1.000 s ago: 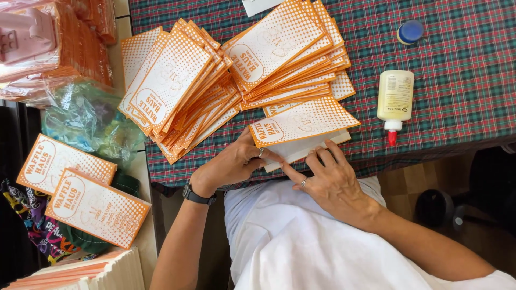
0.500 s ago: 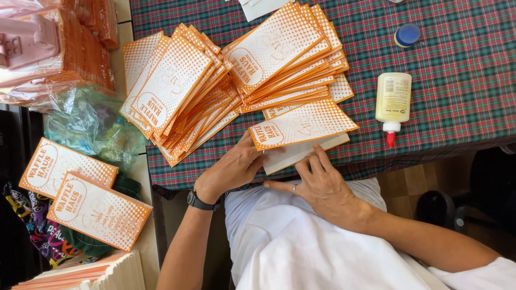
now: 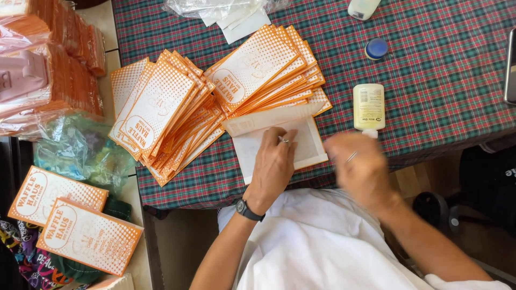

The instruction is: Applying glue to the edges of paper sleeves and folding them to assemble waffle bags.

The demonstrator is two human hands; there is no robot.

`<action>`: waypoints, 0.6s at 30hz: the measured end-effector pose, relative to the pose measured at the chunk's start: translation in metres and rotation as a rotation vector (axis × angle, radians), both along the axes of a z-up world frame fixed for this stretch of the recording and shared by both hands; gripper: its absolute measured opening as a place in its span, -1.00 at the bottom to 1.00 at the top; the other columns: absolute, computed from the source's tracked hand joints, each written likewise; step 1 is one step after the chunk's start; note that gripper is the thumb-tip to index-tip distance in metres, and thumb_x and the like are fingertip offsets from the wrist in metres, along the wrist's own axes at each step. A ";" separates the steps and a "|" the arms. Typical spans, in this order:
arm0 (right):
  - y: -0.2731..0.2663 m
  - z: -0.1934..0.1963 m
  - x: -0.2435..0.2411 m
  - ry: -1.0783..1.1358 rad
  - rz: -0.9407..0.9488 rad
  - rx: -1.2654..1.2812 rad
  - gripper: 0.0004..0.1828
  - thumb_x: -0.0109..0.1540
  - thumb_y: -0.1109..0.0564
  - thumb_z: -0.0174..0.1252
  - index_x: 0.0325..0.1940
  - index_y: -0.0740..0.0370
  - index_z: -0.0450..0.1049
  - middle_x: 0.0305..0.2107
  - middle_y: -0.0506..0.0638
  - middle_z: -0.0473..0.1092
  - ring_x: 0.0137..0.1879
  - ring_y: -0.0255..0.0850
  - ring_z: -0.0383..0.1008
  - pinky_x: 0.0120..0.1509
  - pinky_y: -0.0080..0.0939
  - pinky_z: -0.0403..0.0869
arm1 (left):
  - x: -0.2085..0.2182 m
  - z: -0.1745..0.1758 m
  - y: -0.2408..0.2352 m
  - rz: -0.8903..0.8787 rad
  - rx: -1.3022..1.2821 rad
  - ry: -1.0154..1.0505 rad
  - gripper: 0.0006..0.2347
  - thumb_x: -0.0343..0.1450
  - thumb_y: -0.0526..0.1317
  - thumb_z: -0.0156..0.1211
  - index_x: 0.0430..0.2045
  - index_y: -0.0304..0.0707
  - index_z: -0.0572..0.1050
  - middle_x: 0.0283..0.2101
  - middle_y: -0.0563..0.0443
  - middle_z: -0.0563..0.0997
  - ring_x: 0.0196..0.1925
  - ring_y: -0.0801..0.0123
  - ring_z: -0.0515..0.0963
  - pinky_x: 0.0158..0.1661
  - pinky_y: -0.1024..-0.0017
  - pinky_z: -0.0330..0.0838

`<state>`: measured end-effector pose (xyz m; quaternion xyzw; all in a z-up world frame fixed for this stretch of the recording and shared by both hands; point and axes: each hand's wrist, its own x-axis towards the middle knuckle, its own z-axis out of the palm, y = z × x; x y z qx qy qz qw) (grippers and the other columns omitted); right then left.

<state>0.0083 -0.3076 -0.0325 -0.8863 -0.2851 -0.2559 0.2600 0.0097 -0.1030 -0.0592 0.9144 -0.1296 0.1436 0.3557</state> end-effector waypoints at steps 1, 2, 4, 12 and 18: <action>-0.019 -0.001 0.012 0.001 -0.001 0.002 -0.77 0.35 0.27 0.08 -0.07 0.12 0.65 -0.19 0.00 0.52 -0.04 -0.04 0.55 0.13 0.00 0.52 | 0.002 -0.004 -0.001 -0.001 0.002 0.001 -0.79 0.44 -0.42 0.13 -0.07 -0.41 0.56 -0.21 -0.17 0.47 -0.24 0.09 0.51 -0.28 0.41 0.44; -0.038 -0.001 0.024 0.128 -0.147 -0.056 -0.73 0.30 0.19 0.25 0.08 0.29 0.58 -0.14 0.14 0.40 0.02 0.08 0.44 0.16 0.09 0.44 | 0.004 -0.008 -0.003 -0.042 -0.005 0.035 -0.77 0.47 -0.39 0.11 0.00 -0.44 0.52 -0.20 -0.20 0.45 -0.26 0.00 0.52 -0.33 0.26 0.46; -0.060 0.006 0.045 0.252 -0.306 -0.112 -0.45 0.25 0.11 0.43 0.24 0.47 0.50 -0.08 0.27 0.28 0.08 0.19 0.33 0.20 0.17 0.36 | 0.009 -0.014 -0.006 -0.096 -0.013 0.065 -0.74 0.50 -0.36 0.09 0.06 -0.48 0.47 -0.20 -0.23 0.42 -0.28 -0.10 0.52 -0.37 0.12 0.47; -0.057 0.027 0.067 0.998 -0.371 0.589 -0.40 0.05 0.28 0.42 0.18 0.37 0.47 -0.03 0.14 0.55 0.01 -0.15 0.60 0.05 -0.22 0.62 | 0.020 -0.006 0.000 -0.114 0.049 0.228 -0.37 0.28 -0.09 0.44 0.20 -0.44 0.35 -0.12 -0.18 0.38 -0.16 -0.11 0.53 -0.24 0.05 0.47; -0.056 -0.006 0.047 0.767 -0.046 1.101 -0.41 0.02 0.27 0.46 0.07 0.23 0.39 -0.14 -0.01 0.43 0.08 -0.16 0.53 0.14 -0.15 0.69 | 0.021 0.003 0.004 -0.135 0.053 0.272 -0.27 0.21 0.00 0.52 0.22 -0.41 0.33 -0.11 -0.17 0.39 -0.15 -0.11 0.54 -0.15 0.05 0.46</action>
